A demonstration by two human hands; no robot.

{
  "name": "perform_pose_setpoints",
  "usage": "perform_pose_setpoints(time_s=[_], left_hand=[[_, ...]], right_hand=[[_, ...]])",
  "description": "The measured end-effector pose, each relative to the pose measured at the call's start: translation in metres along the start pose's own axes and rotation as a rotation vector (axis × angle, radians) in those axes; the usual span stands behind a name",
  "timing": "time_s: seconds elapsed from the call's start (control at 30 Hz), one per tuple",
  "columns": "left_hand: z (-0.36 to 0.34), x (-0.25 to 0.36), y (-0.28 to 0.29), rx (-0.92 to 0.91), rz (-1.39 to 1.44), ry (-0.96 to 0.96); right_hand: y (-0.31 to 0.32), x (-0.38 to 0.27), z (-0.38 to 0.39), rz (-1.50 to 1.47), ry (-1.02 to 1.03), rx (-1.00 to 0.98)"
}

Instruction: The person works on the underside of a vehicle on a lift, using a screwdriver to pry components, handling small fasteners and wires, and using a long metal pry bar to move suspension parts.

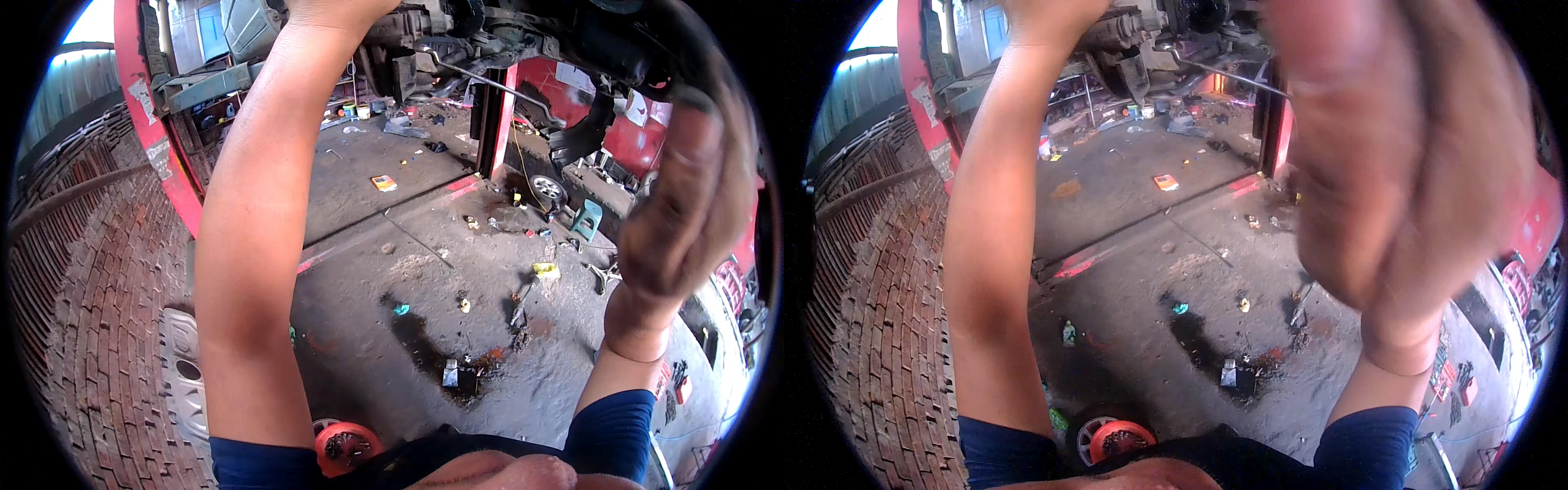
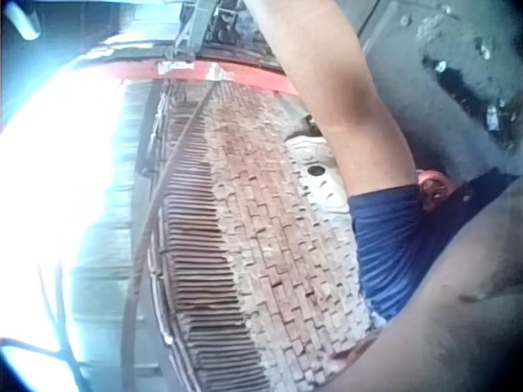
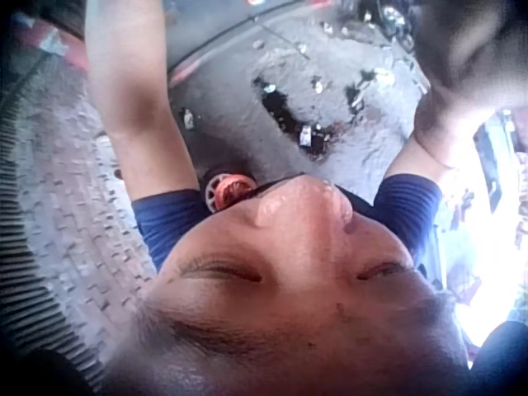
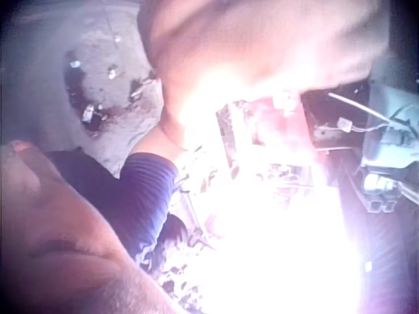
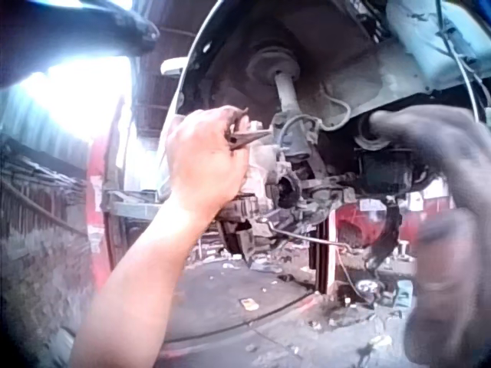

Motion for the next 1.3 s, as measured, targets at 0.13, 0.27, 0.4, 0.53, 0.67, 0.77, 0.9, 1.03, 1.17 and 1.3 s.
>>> perform_pose_setpoints(time_s=[0.13, 0.27, 0.4, 0.53, 0.67, 0.77, 0.9, 1.03, 1.17, 1.3], left_hand=[[0.005, -0.004, 0.002, 0.027, -0.011, -0.046], [-0.006, 0.003, 0.001, 0.055, 0.041, -0.03], [-0.001, 0.002, 0.0, -0.013, -0.009, -0.078], [0.007, 0.001, -0.002, -0.003, -0.007, -0.028], [0.0, -0.008, 0.006, 0.013, -0.017, -0.054], [0.001, 0.001, -0.001, 0.044, 0.011, -0.05], [0.007, 0.001, -0.007, 0.043, 0.047, -0.023], [0.0, -0.005, 0.007, 0.011, -0.03, -0.069], [0.004, -0.004, 0.008, -0.019, -0.023, -0.066], [-0.003, 0.009, 0.001, 0.038, 0.05, -0.01]], right_hand=[[-0.031, -0.012, 0.026, -0.071, -0.337, 0.031], [-0.16, 0.052, 0.084, 0.332, -0.303, -0.42], [-0.179, 0.055, 0.078, 0.293, -0.36, -0.51], [-0.127, 0.046, 0.064, 0.362, -0.344, -0.37], [-0.048, 0.02, 0.032, 0.607, 0.059, -0.367], [-0.119, 0.061, 0.103, 0.459, -0.4, -0.188], [-0.189, 0.1, 0.11, 0.293, -0.461, -0.213], [-0.149, 0.069, 0.065, 0.325, -0.363, -0.166], [-0.146, 0.047, 0.073, 0.323, -0.13, -0.092], [-0.182, 0.076, 0.102, 0.424, -0.244, -0.197]])
Point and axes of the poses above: each hand's wrist, its own z-axis away from the middle knuckle, its own y-axis out of the back of the hand, x = y × z, the point moved 4 cm from there along -z, towards the middle knuckle, and after that the axes turned 6 degrees about -z, right-handed, at the moved point
